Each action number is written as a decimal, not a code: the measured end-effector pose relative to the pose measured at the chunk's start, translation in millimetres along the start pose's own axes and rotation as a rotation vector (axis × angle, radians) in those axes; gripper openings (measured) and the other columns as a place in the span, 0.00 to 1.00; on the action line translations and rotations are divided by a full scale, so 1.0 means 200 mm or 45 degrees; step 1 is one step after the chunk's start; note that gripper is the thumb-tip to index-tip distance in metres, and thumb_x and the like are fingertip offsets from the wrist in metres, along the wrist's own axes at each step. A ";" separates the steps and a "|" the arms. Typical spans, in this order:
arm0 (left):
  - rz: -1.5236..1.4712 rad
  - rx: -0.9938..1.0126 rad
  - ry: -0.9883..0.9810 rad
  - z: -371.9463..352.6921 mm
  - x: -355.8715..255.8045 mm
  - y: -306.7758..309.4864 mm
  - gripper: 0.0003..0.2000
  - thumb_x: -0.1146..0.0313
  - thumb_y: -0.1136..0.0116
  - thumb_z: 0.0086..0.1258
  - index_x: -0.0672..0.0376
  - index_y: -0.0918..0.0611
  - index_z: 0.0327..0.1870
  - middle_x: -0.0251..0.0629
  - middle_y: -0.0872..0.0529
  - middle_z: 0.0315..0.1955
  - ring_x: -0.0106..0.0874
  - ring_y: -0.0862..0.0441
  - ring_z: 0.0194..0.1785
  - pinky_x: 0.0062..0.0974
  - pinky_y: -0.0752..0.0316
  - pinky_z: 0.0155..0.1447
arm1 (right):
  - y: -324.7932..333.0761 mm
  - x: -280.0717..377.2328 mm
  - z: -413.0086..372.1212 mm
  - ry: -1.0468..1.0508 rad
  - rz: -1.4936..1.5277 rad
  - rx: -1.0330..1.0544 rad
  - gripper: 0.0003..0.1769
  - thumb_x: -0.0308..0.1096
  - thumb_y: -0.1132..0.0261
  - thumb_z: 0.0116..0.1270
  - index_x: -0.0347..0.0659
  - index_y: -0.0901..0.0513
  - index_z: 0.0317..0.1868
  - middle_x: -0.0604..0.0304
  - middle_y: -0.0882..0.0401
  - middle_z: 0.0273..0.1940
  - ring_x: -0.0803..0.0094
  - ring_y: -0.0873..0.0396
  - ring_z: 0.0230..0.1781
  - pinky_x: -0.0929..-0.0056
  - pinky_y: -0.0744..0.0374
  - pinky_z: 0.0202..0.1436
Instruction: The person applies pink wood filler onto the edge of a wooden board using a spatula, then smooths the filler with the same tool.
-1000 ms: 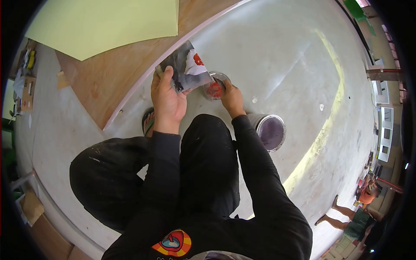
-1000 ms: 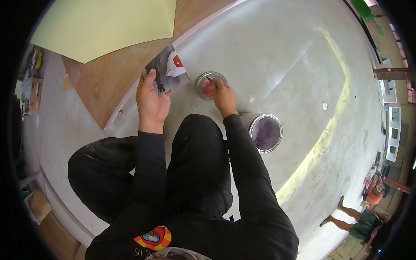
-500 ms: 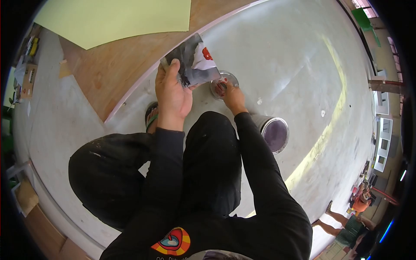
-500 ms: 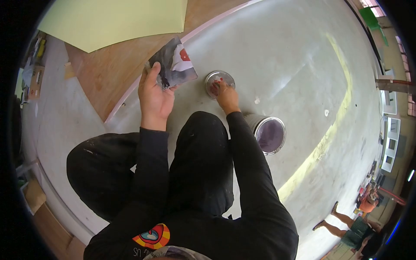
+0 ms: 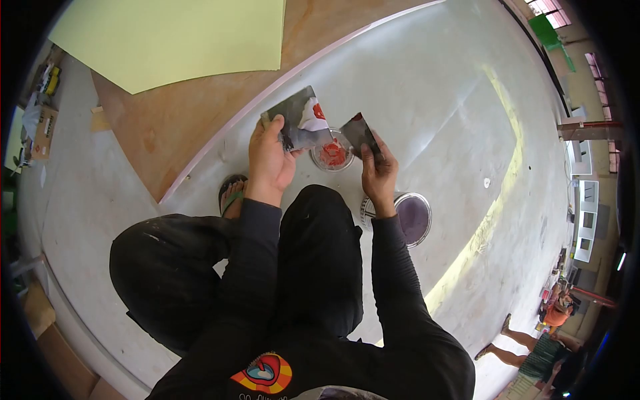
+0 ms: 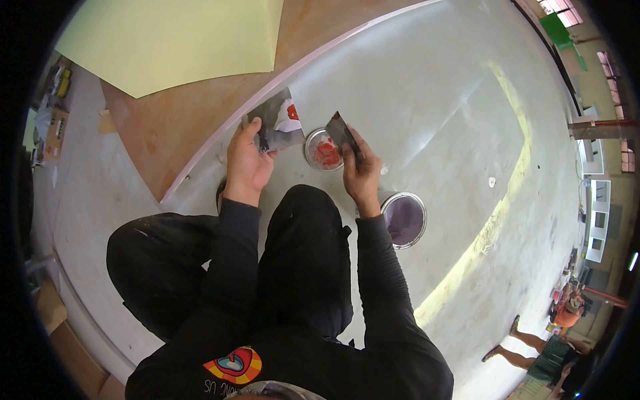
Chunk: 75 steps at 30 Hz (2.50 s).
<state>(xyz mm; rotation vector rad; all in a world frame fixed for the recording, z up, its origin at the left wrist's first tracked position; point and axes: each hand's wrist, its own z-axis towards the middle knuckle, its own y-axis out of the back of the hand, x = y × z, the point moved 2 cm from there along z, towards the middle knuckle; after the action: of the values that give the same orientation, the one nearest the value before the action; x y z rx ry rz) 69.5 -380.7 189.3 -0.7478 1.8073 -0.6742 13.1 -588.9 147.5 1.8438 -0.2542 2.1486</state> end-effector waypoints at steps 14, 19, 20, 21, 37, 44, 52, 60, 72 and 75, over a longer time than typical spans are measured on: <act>0.109 0.094 -0.268 -0.12 -0.03 -0.16 0.14 0.69 0.54 0.77 0.54 0.27 0.61 0.38 0.18 0.54 0.36 0.17 0.56 0.46 0.16 0.50 | 0.11 0.63 0.09 0.932 -1.376 0.368 0.26 0.23 0.39 0.54 0.55 0.13 0.53 0.61 0.22 0.56 0.55 0.28 0.62 0.57 0.32 0.60; 0.354 0.062 -0.482 -0.20 -0.04 -0.17 0.13 0.70 0.51 0.77 0.56 0.27 0.60 0.34 0.18 0.49 0.29 0.18 0.51 0.42 0.16 0.49 | -0.02 0.83 0.00 1.177 -1.249 0.366 0.23 0.25 0.37 0.54 0.56 0.13 0.51 0.63 0.21 0.54 0.55 0.29 0.63 0.56 0.32 0.59; 0.488 0.016 -0.543 -0.23 -0.04 -0.17 0.13 0.70 0.51 0.76 0.57 0.28 0.60 0.33 0.19 0.49 0.28 0.19 0.49 0.39 0.17 0.50 | -0.02 0.87 -0.01 1.135 -1.273 0.459 0.23 0.26 0.36 0.53 0.55 0.13 0.51 0.63 0.21 0.53 0.55 0.29 0.63 0.56 0.32 0.59; 0.619 -0.036 -0.607 -0.26 -0.06 -0.19 0.13 0.70 0.50 0.76 0.58 0.28 0.59 0.33 0.19 0.48 0.27 0.19 0.48 0.37 0.17 0.51 | -0.02 0.89 -0.01 1.098 -1.295 0.554 0.23 0.27 0.35 0.53 0.55 0.13 0.51 0.64 0.21 0.53 0.56 0.29 0.63 0.56 0.32 0.59; 0.053 0.281 -0.093 -0.39 -0.07 -0.23 0.15 0.69 0.59 0.79 0.56 0.27 0.62 0.41 0.19 0.58 0.38 0.20 0.61 0.46 0.22 0.61 | 0.08 0.73 -0.15 0.844 -0.990 0.439 0.36 0.10 0.42 0.51 0.45 0.18 0.61 0.47 0.25 0.59 0.46 0.27 0.64 0.59 0.25 0.64; 0.037 0.199 -0.262 -0.38 -0.17 -0.15 0.13 0.66 0.57 0.80 0.51 0.31 0.62 0.39 0.24 0.63 0.38 0.23 0.64 0.52 0.24 0.64 | 0.12 0.63 -0.24 -0.033 0.267 -0.162 0.18 0.31 0.44 0.76 0.29 0.28 0.60 0.49 0.19 0.50 0.61 0.15 0.42 0.63 0.13 0.39; 0.215 0.162 -0.510 -0.35 -0.24 -0.11 0.21 0.64 0.55 0.81 0.67 0.36 0.67 0.44 0.29 0.63 0.31 0.31 0.64 0.26 0.39 0.69 | -0.42 0.80 -0.44 -0.254 0.555 -0.439 0.11 0.30 0.41 0.70 0.31 0.26 0.48 0.54 0.20 0.35 0.62 0.19 0.24 0.65 0.24 0.17; 0.780 0.596 -0.710 -0.44 -0.45 -0.04 0.14 0.62 0.56 0.81 0.64 0.29 0.54 0.39 0.23 0.47 0.28 0.27 0.50 0.26 0.32 0.58 | -0.61 0.88 -0.39 -0.240 0.559 -0.642 0.09 0.30 0.41 0.70 0.31 0.25 0.43 0.54 0.21 0.31 0.63 0.21 0.21 0.67 0.26 0.16; -0.206 0.512 0.205 -0.33 -0.52 0.01 0.09 0.67 0.54 0.80 0.54 0.27 0.56 0.38 0.17 0.50 0.33 0.16 0.53 0.34 0.17 0.55 | -0.75 1.12 -0.47 0.886 -0.990 -0.040 0.31 0.12 0.38 0.52 0.38 0.22 0.59 0.47 0.22 0.53 0.47 0.18 0.52 0.58 0.17 0.52; -0.233 0.606 0.008 -0.29 -0.47 0.03 0.08 0.69 0.54 0.79 0.54 0.27 0.54 0.37 0.17 0.48 0.34 0.15 0.51 0.38 0.16 0.53 | -0.78 1.09 -0.48 0.880 -1.230 -0.050 0.35 0.12 0.38 0.47 0.39 0.21 0.59 0.48 0.23 0.55 0.47 0.19 0.55 0.58 0.16 0.53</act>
<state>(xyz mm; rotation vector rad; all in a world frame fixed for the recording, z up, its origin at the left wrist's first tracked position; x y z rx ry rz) 41.5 -300.8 259.4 -0.5887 1.5073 -1.1767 -52.4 -387.2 338.4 0.7864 0.6114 1.8318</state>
